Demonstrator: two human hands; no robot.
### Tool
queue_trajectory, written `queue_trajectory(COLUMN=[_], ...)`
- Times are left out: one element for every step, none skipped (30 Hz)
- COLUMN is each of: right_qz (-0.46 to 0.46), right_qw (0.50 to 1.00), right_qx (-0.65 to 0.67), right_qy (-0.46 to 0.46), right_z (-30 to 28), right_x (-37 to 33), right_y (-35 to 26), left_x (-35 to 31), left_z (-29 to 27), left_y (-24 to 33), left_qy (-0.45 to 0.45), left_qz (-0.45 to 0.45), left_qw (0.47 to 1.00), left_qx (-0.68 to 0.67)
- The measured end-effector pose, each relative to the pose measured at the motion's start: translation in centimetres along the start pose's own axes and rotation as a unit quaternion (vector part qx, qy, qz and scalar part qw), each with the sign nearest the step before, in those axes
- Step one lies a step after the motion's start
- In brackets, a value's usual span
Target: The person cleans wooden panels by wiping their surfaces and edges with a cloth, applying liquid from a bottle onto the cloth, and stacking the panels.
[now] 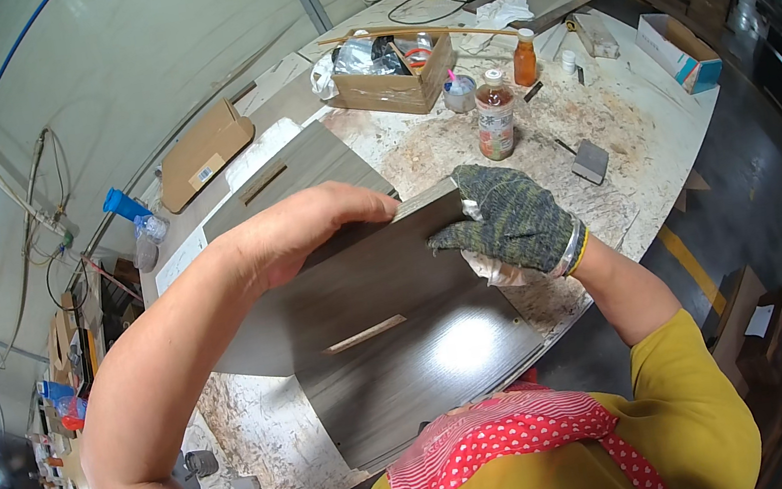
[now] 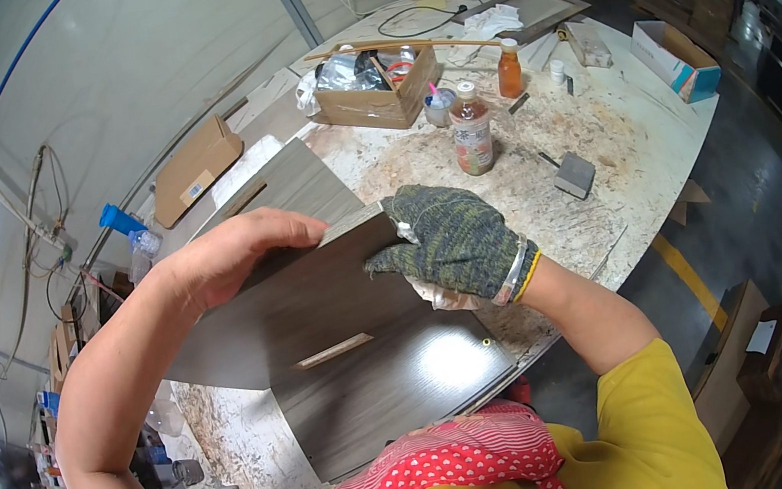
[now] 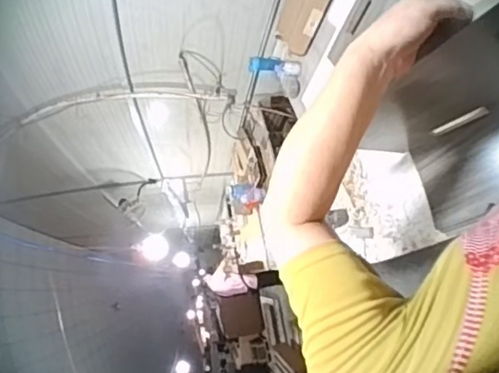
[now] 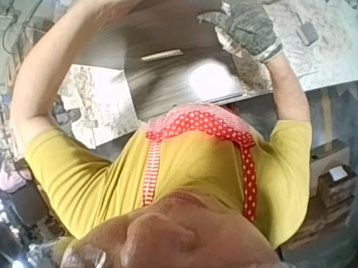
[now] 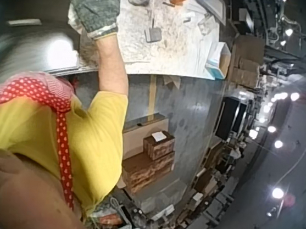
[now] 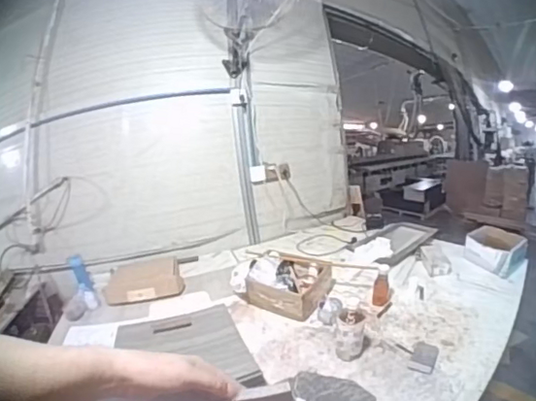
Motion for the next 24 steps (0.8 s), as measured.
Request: queue_trajectory(right_qz=[-0.006,-0.012,-0.011,0.003,0.017,0.017,0.005,-0.006,-0.007,0.001,0.008,0.008,-0.012,-0.033,-0.028,-0.005,0.018,0.017,0.004,-0.008,0.014,0.013,-0.002,-0.017], right_qw=[1.0,0.999,0.999,1.0,0.999,0.999,1.0,1.0,1.0,1.0,1.0,1.0,0.999,0.997,0.997,0.999,0.999,0.999,0.999,0.999,0.999,0.999,0.999,0.999], right_qx=[-0.014,-0.027,-0.028,-0.001,0.025,0.026,0.0,-0.027,-0.027,-0.019,-0.011,-0.01,-0.034,-0.058,-0.056,-0.041,-0.024,-0.02,-0.03,-0.04,-0.022,-0.021,-0.034,-0.047], right_qy=[-0.007,-0.013,-0.013,-0.015,-0.017,-0.017,-0.016,-0.015,-0.015,-0.014,-0.013,-0.013,0.015,0.042,0.04,0.003,-0.035,-0.037,-0.022,-0.006,-0.038,-0.04,-0.018,0.006], right_z=[0.0,-0.1,-0.2,-0.2,-0.2,-0.2,-0.2,-0.1,-0.2,-0.2,-0.2,0.0,0.3,0.4,0.5,0.6,0.8,0.9,0.7,0.5,0.1,0.4,0.5,0.5], right_x=[0.1,0.1,0.1,0.0,0.0,0.0,0.1,0.1,0.1,0.1,0.1,0.0,-0.2,-0.3,-0.2,0.2,0.5,0.6,0.6,0.7,1.0,0.9,0.8,0.8], right_y=[0.0,-0.1,-0.1,-0.1,0.1,0.0,-0.2,-0.4,-0.5,-0.5,-0.6,-0.2,0.0,0.1,0.3,0.3,0.4,0.3,0.2,-0.1,0.0,0.1,0.1,0.0], left_x=[0.0,0.1,0.1,0.1,0.1,0.0,0.2,0.6,0.8,0.7,0.5,0.4,-0.1,-1.2,-1.7,-1.9,-2.1,-2.7,-3.2,-3.2,-3.3,-3.3,-3.1,-2.9], left_z=[0.0,-0.1,-0.1,0.0,0.0,-0.1,-0.3,-0.3,-0.3,-0.3,-0.4,-0.1,-0.1,-0.7,-1.4,-2.4,-3.1,-2.9,-3.1,-3.2,-2.7,-2.5,-2.5,-2.1], left_y=[-0.1,-0.1,-0.1,-0.1,-0.1,-0.1,-0.2,-0.5,-0.6,-0.7,-0.7,-0.5,-0.3,0.3,0.5,-0.6,-1.5,-1.7,-2.0,-2.5,-2.2,-2.1,-2.4,-2.4], left_qy=[0.0,-0.004,-0.009,-0.01,0.001,0.013,0.013,-0.006,-0.024,-0.024,-0.023,-0.022,-0.021,0.024,0.065,0.066,0.055,0.043,0.103,0.105,0.156,0.206,0.235,0.236], left_qz=[0.0,0.006,0.012,0.013,0.026,0.037,0.037,0.028,0.02,0.021,0.037,0.052,0.052,0.072,0.089,0.085,0.189,0.291,0.345,0.34,0.312,0.282,0.334,0.333], left_qw=[1.0,1.0,1.0,1.0,1.0,0.999,0.999,1.0,0.999,0.999,0.998,0.995,0.995,0.984,0.962,0.963,0.943,0.913,0.865,0.867,0.845,0.818,0.789,0.789], left_qx=[0.0,-0.004,-0.007,-0.006,-0.002,0.001,0.001,0.005,0.009,0.008,0.043,0.078,0.078,0.164,0.248,0.249,0.267,0.281,0.349,0.348,0.405,0.458,0.459,0.458])
Point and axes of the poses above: each hand's wrist, its own x-axis towards the middle knuckle, its own z-axis out of the palm, y = z × x, the point moved 5 cm from there along x, towards the middle knuckle, and after that the axes turned 9 degrees about -x, right-handed, at the moved point
